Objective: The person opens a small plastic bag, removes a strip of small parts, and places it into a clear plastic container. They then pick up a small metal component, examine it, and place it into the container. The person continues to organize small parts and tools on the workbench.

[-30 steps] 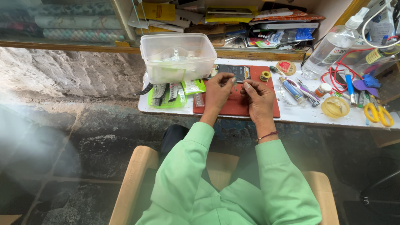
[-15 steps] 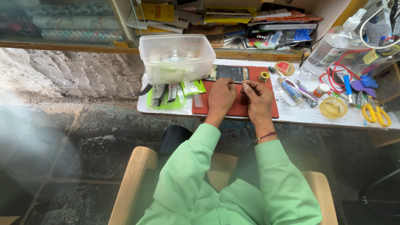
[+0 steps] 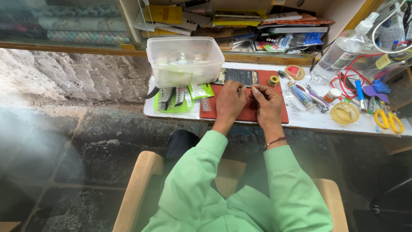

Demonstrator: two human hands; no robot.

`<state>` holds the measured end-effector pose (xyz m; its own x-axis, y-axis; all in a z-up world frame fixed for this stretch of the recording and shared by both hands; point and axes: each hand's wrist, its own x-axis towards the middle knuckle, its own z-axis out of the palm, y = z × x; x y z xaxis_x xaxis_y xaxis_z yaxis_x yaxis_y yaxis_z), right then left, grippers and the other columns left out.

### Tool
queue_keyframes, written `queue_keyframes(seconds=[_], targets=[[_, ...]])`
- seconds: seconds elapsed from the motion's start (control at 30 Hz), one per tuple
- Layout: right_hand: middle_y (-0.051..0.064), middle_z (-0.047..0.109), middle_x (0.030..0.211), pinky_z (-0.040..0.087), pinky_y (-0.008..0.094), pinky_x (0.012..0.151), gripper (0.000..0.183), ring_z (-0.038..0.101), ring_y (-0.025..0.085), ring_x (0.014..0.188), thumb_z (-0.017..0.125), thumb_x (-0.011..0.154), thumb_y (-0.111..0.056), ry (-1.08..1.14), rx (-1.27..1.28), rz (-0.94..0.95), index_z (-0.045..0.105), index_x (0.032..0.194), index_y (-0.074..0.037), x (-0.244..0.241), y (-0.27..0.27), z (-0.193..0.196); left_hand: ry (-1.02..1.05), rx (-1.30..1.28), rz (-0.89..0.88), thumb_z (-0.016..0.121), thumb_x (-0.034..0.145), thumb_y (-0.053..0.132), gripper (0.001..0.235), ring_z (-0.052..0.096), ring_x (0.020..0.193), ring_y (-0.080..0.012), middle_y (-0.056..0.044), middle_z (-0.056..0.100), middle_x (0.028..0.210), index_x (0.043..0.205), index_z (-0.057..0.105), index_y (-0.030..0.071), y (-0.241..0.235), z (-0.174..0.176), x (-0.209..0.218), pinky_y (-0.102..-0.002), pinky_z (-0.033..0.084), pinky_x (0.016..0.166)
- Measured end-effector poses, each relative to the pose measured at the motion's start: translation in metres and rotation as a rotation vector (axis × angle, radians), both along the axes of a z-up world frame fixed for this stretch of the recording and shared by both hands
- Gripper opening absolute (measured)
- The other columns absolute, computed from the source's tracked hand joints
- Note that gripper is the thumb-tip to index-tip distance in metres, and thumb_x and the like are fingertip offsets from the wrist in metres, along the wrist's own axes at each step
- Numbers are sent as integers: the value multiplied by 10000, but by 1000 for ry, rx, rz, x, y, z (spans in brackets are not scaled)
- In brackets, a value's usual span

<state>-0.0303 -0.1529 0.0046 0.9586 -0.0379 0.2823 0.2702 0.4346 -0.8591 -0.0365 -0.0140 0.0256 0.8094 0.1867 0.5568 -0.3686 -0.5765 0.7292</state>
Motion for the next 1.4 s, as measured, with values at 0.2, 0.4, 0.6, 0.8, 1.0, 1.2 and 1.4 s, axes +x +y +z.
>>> queue_keyframes(seconds=[0.2, 0.4, 0.6, 0.8, 1.0, 1.2, 1.4], targets=[[56, 729, 974, 586, 245, 747, 123, 686, 111, 843, 706, 963, -29, -3, 33, 30, 727, 1079, 6, 2, 0, 2, -218, -114, -115, 711, 928, 129, 67, 637, 730, -264, -78, 659, 901, 962, 738, 78, 2, 19, -25, -379, 506, 647], [56, 711, 959, 553, 234, 749, 150, 663, 112, 834, 717, 971, -35, -42, 7, 29, 724, 1108, 23, 7, -1, -3, -245, -233, -155, 724, 943, 74, 46, 555, 646, -142, -48, 634, 832, 971, 738, 40, 22, 30, -71, -298, 437, 574], [39, 715, 893, 527, 219, 729, 140, 633, 90, 777, 716, 966, -50, -117, -170, -62, 728, 1075, 36, 3, 7, -5, -254, -357, -68, 706, 965, 41, 47, 585, 709, -78, -40, 667, 861, 998, 727, 16, 58, 22, -126, -238, 463, 623], [28, 690, 858, 513, 209, 723, 106, 612, 69, 770, 694, 997, -63, -147, -305, -62, 729, 1038, 29, -11, 10, 6, -239, -325, 113, 709, 976, 37, 45, 589, 783, -66, -12, 680, 912, 1012, 726, 15, 117, 11, -147, -212, 483, 686], [12, 655, 925, 505, 214, 671, 90, 605, 69, 764, 729, 970, -76, -166, -515, -157, 742, 1028, -8, -23, -13, 20, -148, -303, 235, 706, 983, 56, 59, 589, 761, -48, -4, 680, 905, 1016, 730, 13, 155, 1, -169, -203, 479, 661], [28, 683, 1065, 538, 248, 602, 179, 668, 116, 710, 732, 917, -71, -44, -906, -297, 707, 1085, -12, -55, -125, 54, 29, -408, 197, 708, 982, 95, 106, 573, 756, -63, -4, 668, 837, 1023, 724, -1, 142, -14, -191, -211, 474, 693], [64, 710, 1062, 551, 243, 683, 212, 666, 131, 813, 697, 965, -79, 158, -717, -168, 702, 1152, 23, -67, -157, 39, 58, -363, -108, 731, 934, 106, 112, 604, 736, -80, -26, 689, 826, 968, 758, 3, 79, 3, -177, -242, 487, 667]])
